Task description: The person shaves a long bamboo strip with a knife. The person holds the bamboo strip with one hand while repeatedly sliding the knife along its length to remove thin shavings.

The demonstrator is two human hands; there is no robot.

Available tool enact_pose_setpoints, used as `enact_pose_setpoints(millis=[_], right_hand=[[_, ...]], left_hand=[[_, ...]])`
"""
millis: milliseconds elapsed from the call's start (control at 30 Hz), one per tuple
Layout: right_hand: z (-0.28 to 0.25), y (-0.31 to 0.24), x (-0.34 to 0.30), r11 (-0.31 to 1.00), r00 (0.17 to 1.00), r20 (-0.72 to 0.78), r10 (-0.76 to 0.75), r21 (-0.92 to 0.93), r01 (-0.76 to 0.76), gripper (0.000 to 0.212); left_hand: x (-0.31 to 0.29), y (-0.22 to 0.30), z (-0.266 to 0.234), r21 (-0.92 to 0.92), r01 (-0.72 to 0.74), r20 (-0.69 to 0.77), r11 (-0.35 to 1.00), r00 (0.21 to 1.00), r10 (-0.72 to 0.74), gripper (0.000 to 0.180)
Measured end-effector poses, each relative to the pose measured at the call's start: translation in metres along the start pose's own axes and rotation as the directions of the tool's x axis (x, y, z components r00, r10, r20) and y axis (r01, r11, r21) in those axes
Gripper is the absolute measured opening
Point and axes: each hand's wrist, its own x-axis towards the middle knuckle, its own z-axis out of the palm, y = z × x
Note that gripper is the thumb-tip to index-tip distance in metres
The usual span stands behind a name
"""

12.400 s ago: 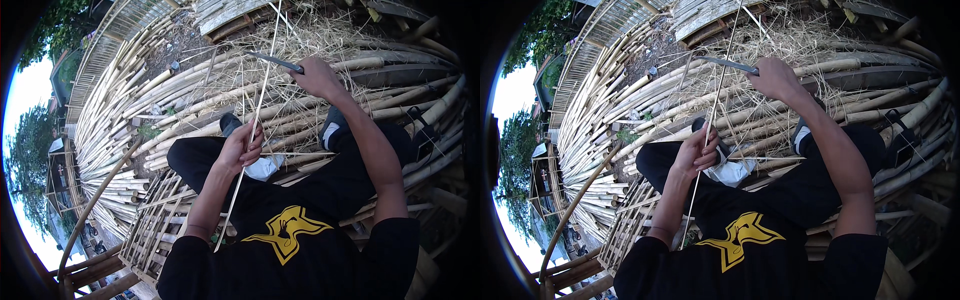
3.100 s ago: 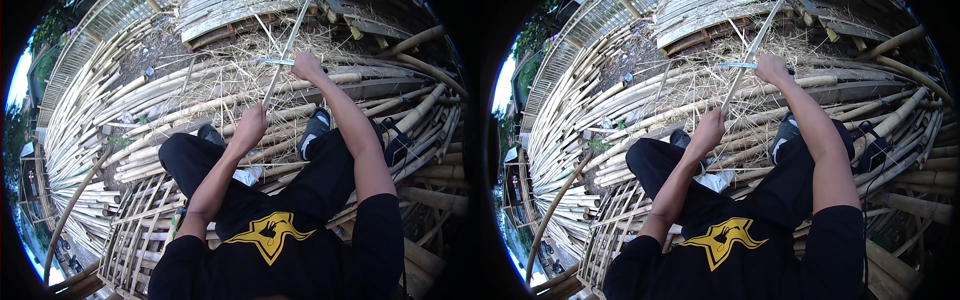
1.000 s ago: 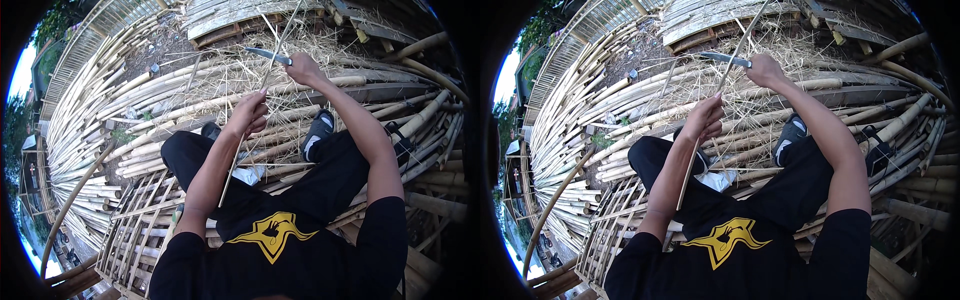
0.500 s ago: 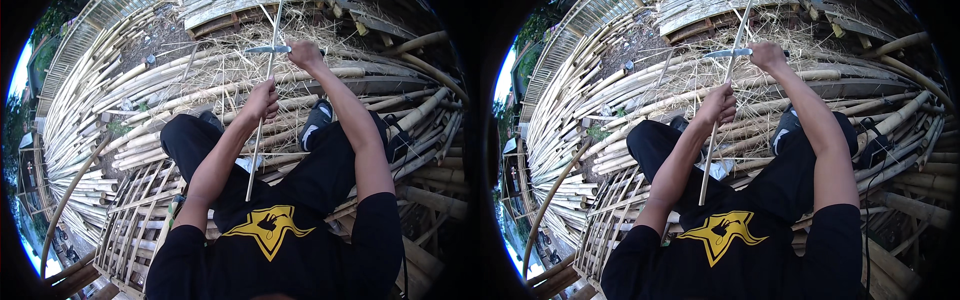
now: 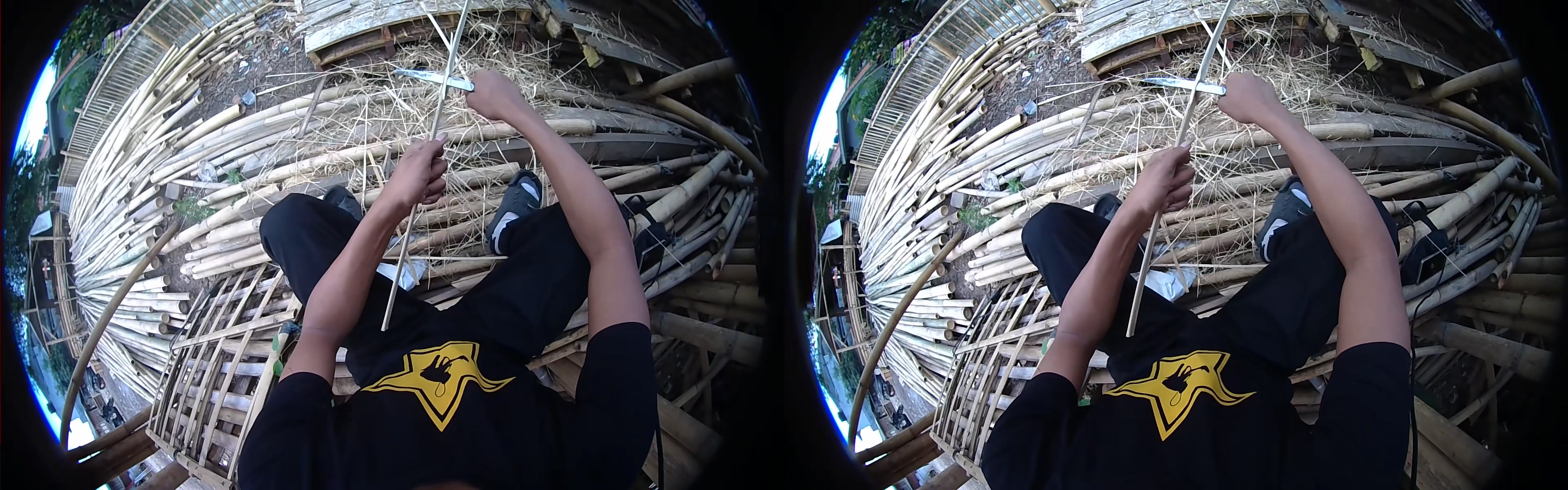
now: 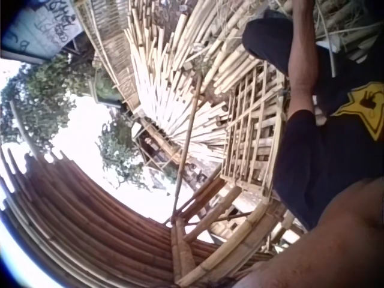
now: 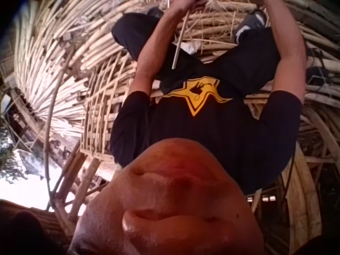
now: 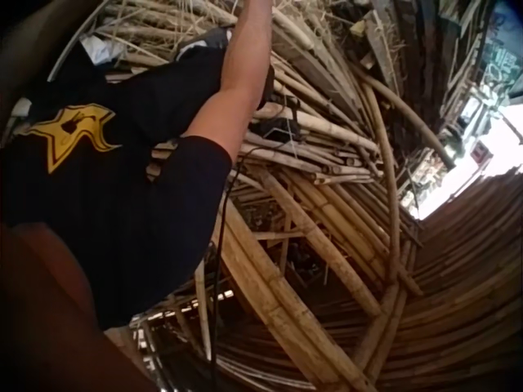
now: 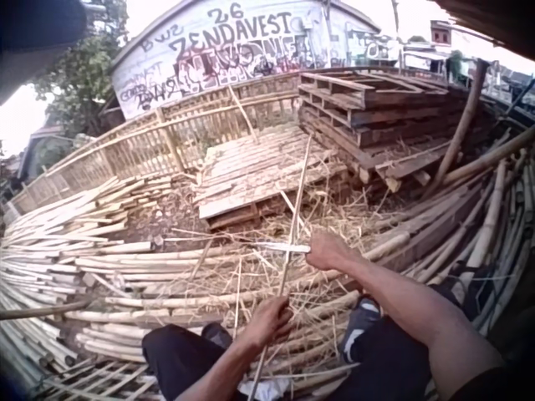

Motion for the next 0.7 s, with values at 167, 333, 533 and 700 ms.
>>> enact_pose_setpoints(millis=[167,333,533,700], right_hand=[[0.013,0.015,0.005,0.997,0.995,-0.081,-0.059,-0.059,0.054,0.025],[0.033,0.031,0.016,0.973,0.952,-0.233,-0.198,-0.166,0.161,0.02],[0.027,0.023,0.009,0.942,0.875,-0.386,-0.293,-0.27,0.197,0.02],[0.028,0.026,0.01,0.973,0.96,-0.2,-0.194,-0.162,0.163,0.021]], left_hand=[[0.003,-0.006,0.011,-0.017,0.077,-0.076,0.997,0.994,-0.078,0.034],[0.009,-0.013,0.012,0.021,0.07,-0.129,0.997,0.989,-0.067,0.029],[0.01,-0.021,0.009,0.099,0.034,-0.191,0.994,0.981,-0.015,0.026],[0.009,-0.02,0.007,0.181,0.022,-0.245,0.983,0.969,0.024,0.025]])
